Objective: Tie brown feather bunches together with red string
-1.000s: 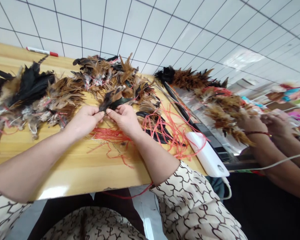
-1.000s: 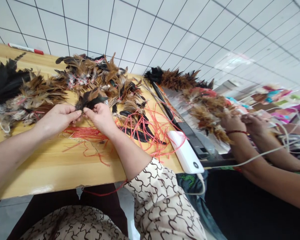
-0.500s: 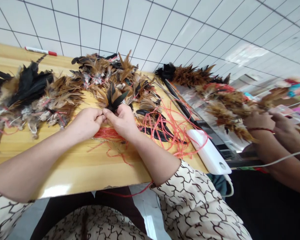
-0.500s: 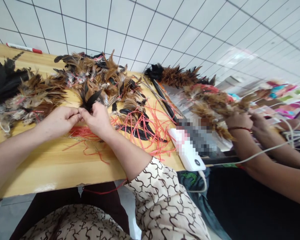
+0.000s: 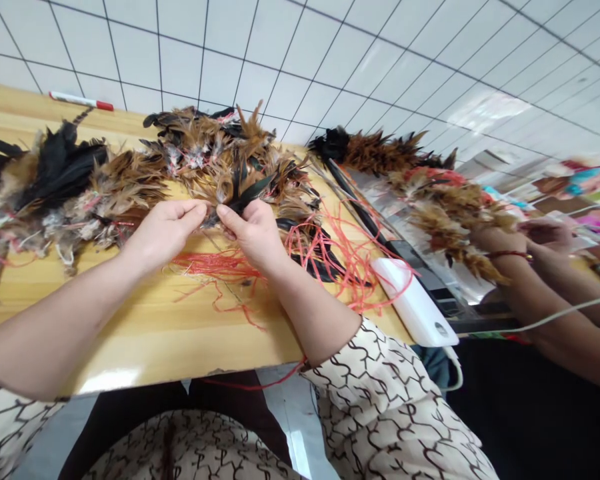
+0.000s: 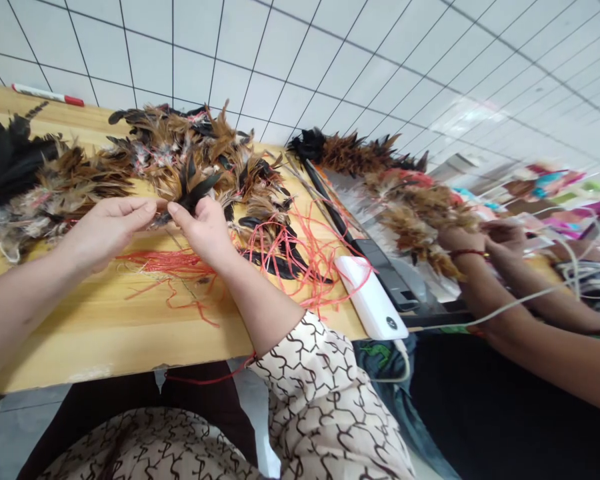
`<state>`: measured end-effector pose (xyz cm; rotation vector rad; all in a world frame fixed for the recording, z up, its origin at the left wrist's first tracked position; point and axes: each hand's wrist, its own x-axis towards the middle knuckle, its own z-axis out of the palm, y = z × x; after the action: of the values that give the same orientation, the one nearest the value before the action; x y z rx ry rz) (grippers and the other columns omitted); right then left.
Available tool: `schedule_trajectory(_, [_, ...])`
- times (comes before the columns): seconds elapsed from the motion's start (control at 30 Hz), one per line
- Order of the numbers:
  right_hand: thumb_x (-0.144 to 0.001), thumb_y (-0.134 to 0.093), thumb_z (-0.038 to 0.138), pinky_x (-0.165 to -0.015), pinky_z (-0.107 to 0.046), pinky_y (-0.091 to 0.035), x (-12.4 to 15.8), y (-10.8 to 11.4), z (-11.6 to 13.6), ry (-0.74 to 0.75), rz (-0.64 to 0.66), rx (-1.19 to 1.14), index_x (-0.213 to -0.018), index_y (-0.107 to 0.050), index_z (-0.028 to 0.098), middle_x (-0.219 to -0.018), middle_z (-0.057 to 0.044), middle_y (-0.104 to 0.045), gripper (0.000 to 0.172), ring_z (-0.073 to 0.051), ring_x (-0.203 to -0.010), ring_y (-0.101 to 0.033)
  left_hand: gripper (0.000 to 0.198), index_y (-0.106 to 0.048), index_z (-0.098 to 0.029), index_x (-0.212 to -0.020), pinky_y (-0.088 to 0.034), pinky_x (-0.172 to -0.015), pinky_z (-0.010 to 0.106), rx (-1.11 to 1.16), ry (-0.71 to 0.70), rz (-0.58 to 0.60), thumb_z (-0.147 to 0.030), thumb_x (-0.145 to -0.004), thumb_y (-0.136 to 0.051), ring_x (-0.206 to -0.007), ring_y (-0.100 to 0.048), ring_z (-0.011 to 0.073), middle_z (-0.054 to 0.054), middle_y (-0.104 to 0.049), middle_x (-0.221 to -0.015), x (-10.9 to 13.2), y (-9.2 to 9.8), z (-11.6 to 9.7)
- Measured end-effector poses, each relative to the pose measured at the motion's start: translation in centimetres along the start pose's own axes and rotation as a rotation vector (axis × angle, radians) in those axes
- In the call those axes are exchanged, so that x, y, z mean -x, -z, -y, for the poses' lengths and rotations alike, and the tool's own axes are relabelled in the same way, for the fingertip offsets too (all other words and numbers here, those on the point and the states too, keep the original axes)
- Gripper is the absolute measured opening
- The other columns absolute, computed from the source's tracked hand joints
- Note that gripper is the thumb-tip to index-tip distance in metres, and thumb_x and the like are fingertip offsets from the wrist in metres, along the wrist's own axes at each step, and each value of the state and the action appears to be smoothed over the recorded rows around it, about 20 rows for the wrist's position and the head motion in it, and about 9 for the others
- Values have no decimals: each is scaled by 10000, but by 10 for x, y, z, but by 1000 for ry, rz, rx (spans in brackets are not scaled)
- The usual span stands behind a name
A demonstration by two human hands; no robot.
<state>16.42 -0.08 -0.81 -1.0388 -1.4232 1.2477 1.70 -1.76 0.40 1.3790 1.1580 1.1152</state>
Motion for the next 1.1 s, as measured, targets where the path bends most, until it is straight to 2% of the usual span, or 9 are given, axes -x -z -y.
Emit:
schedule_trajectory(0.17, [-738,-690,437,-570,-239,-428,1,-7,-1,91,-50,66,-716,-510,201,-681,9,-497,298,-138,-713,-505,203,-644,-174,-670,-452,-705,284,-184,-137,107,-288,-786,-523,-667,-562,149,-7,-626,-645,3,-2,2])
schedule_trajectory(0.3, [-770,-663,356,-579,-232,-420,1,-10,-1,131,-89,100,-685,-489,198,-679,16,-471,251,-123,-700,-475,229,-539,-187,-560,-362,-586,261,-400,-227,73,-258,-768,-476,-565,-468,130,-15,-527,-554,3,0,2])
schedule_trajectory(0.43, [-764,-686,407,-533,-217,-384,1,-12,0,141,-53,69,-654,-466,196,-640,26,-460,324,-99,-631,-442,225,-490,-197,-510,-314,-573,269,-609,-316,30,-227,-733,-496,-550,-438,129,-17,-490,-528,2,5,-2])
schedule_trajectory(0.5, [-773,-679,448,-499,-206,-356,-1,-10,1,108,-44,50,-674,-463,197,-607,39,-457,345,-81,-571,-418,213,-504,-196,-499,-313,-580,270,-658,-306,5,-203,-711,-517,-559,-450,133,-18,-492,-519,0,8,-4])
schedule_trajectory(0.6, [-848,-595,431,-481,-195,-330,-5,-4,2,74,-110,44,-769,-472,201,-582,65,-458,272,-62,-501,-384,187,-577,-190,-525,-332,-581,267,-601,-166,-86,-183,-709,-545,-560,-480,142,-19,-515,-501,-3,11,-7])
schedule_trajectory(0.7, [-857,-582,289,-525,-207,-345,-7,3,5,56,-130,279,-768,-502,187,-581,65,-472,157,-63,-509,-398,211,-607,-172,-540,-371,-567,251,-377,19,-178,-163,-740,-542,-539,-500,125,-8,-578,-540,-6,12,-10])
schedule_trajectory(0.8, [-790,-633,199,-602,-239,-371,-3,3,8,35,2,704,-686,-563,166,-620,32,-535,130,-90,-586,-462,240,-588,-164,-516,-399,-554,229,-186,113,-231,-132,-750,-543,-512,-490,97,-6,-596,-554,-6,10,-14])
schedule_trajectory(0.93, [-788,-644,215,-709,-280,-413,5,-6,14,-36,144,1137,-725,-660,166,-810,-41,-670,81,-160,-768,-587,234,-592,-169,-516,-432,-568,228,-130,115,-238,-132,-744,-549,-506,-494,92,-7,-596,-549,-6,8,-13])
schedule_trajectory(1.1, [-850,-520,125,-808,-312,-446,8,-14,17,-61,219,1315,-867,-701,147,-1005,-123,-711,183,-224,-957,-639,220,-589,-185,-524,-408,-598,251,-290,-13,-189,-177,-740,-546,-557,-507,122,-14,-578,-549,-8,10,-1])
